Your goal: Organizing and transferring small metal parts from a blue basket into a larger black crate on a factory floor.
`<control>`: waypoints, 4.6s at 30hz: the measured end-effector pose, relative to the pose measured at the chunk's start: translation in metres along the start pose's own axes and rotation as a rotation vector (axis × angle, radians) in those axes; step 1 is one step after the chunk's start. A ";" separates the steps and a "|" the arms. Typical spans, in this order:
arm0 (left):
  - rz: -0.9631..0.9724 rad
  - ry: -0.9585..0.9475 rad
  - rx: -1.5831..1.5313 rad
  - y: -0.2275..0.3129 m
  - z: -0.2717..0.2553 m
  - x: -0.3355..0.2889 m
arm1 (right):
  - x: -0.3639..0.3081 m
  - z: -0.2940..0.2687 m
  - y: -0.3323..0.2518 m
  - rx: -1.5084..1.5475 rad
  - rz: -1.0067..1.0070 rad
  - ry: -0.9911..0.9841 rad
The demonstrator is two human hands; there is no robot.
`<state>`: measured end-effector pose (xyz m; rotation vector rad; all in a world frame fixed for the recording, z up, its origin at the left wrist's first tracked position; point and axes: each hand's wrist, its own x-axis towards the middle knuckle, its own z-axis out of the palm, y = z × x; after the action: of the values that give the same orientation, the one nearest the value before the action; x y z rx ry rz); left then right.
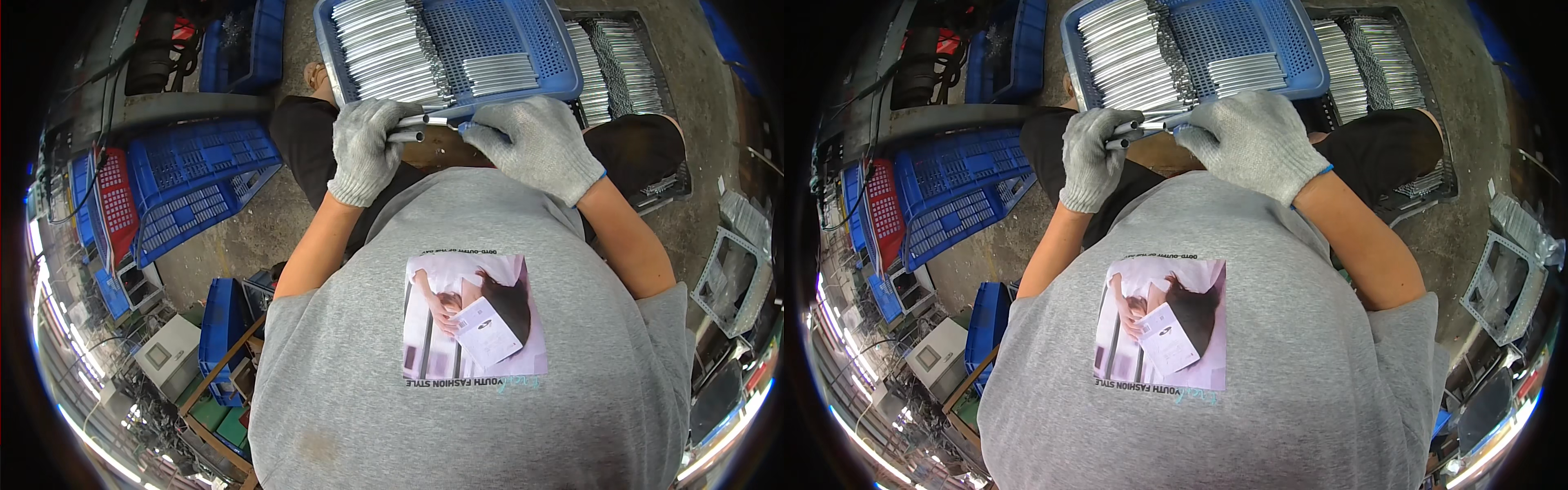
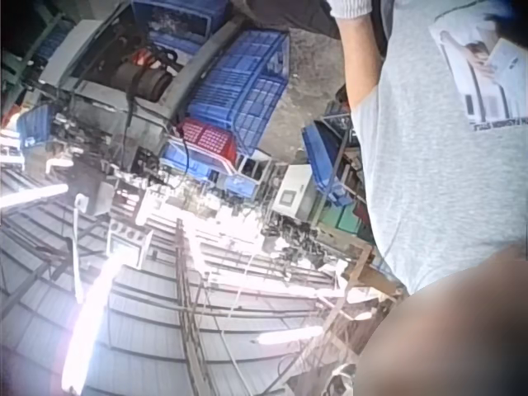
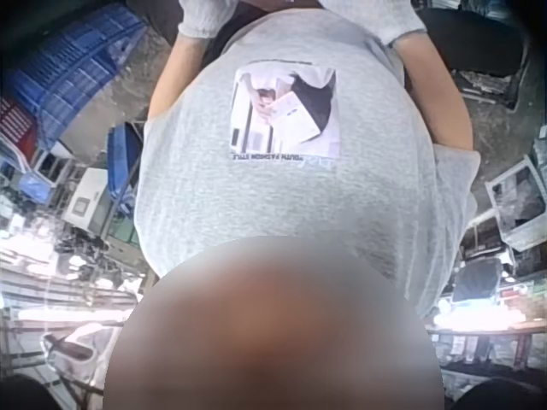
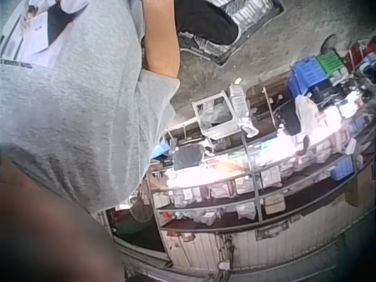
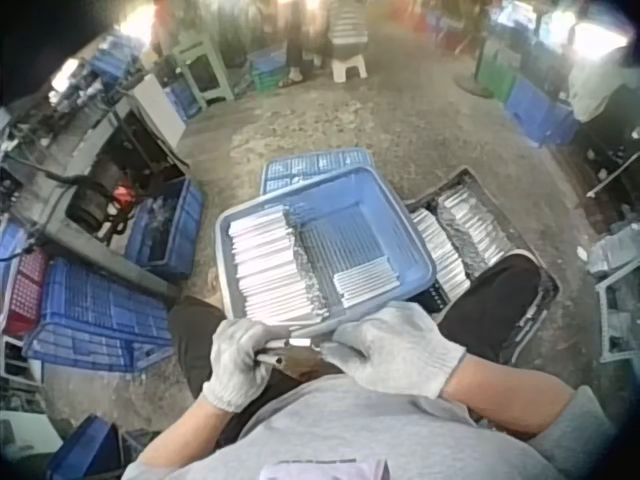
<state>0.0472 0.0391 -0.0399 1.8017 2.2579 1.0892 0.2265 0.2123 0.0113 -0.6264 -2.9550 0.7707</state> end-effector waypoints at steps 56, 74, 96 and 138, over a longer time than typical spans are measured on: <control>0.171 -0.198 0.005 -0.023 0.007 0.010 | -0.006 0.012 0.009 0.011 -0.095 0.161; 0.216 -0.150 0.222 0.001 -0.001 0.014 | -0.006 0.000 0.000 -0.014 -0.058 0.091; 0.185 -0.151 0.228 -0.004 0.002 0.007 | 0.001 0.005 0.005 0.008 0.022 -0.034; 0.043 -0.301 -0.041 -0.026 0.008 0.015 | -0.007 0.007 0.014 0.093 -0.012 0.098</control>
<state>0.0242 0.0538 -0.0546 1.8610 2.0177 0.7994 0.2375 0.2168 -0.0011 -0.6204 -2.8134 0.8452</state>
